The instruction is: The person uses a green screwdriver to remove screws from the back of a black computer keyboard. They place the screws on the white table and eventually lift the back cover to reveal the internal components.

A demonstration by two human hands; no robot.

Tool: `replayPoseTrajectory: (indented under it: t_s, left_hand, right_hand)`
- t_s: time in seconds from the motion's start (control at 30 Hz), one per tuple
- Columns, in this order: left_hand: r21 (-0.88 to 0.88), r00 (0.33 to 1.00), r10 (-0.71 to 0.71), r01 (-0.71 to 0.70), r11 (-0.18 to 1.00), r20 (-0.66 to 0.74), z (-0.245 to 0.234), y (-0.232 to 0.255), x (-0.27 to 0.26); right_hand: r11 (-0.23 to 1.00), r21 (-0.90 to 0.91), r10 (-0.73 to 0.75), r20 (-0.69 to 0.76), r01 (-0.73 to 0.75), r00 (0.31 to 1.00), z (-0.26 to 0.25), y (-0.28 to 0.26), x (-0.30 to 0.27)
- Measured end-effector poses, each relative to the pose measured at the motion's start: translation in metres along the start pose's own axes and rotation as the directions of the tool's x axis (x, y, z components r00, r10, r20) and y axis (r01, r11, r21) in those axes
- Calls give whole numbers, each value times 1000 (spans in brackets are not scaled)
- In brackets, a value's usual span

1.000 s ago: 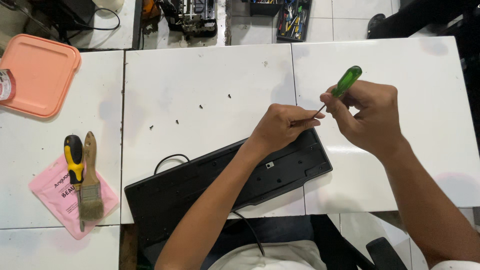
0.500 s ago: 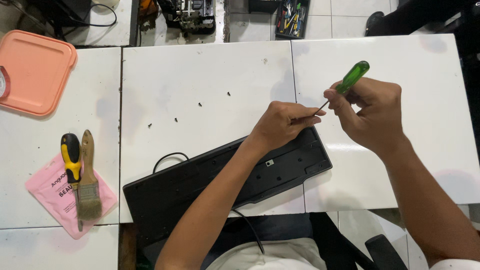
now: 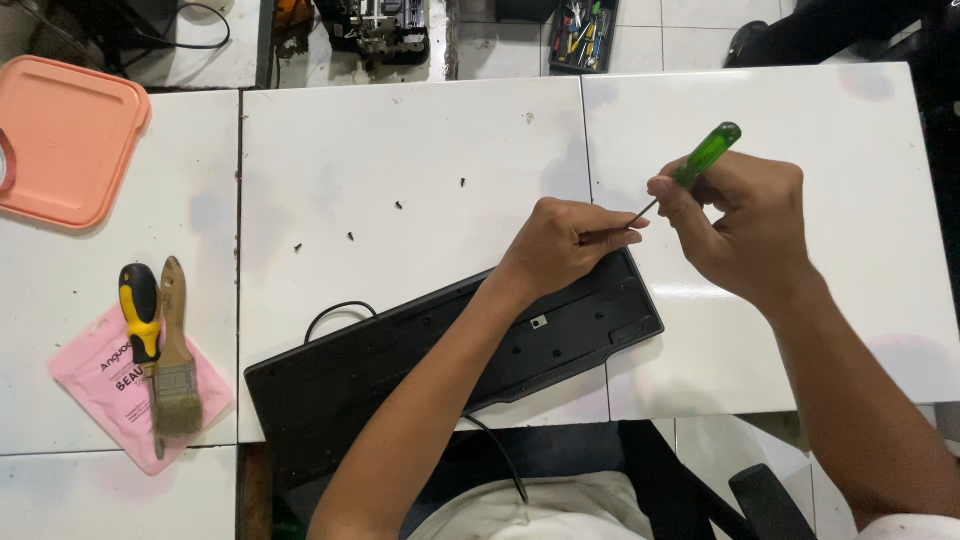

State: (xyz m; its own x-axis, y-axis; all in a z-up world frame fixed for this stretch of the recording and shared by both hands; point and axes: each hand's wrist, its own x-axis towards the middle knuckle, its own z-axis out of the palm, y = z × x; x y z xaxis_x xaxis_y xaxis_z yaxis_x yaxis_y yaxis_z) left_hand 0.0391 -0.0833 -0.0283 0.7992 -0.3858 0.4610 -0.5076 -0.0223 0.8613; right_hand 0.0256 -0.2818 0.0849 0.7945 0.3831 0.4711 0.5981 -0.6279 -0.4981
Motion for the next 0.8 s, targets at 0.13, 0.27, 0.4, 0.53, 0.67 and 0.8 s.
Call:
replayPoseTrajectory:
  t_s: [0.13, 0.27, 0.4, 0.53, 0.67, 0.8]
  left_hand:
    - [-3, 1000, 12, -12, 1000, 2, 1, -2, -1]
    - [25, 999, 35, -35, 999, 10, 0, -4, 0]
    - [26, 999, 32, -32, 999, 15, 0, -4, 0]
    - [7, 1000, 11, -11, 1000, 2, -1, 0, 1]
    - [47, 998, 56, -55, 997, -31, 1, -5, 1]
    - [64, 999, 25, -22, 998, -39, 3, -7, 0]
  right_hand:
    - [1000, 2, 8, 1, -8, 1000, 1, 2, -2]
    - [1000, 25, 9, -2, -9, 1000, 2, -1, 1]
    - [1000, 28, 11, 0, -11, 1000, 2, 1, 0]
    - [1000, 10, 17, 22, -17, 1000, -7, -7, 3]
    - [1000, 4, 15, 13, -15, 1000, -32, -27, 11]
    - [996, -87, 10, 52, -6, 999, -46, -54, 21]
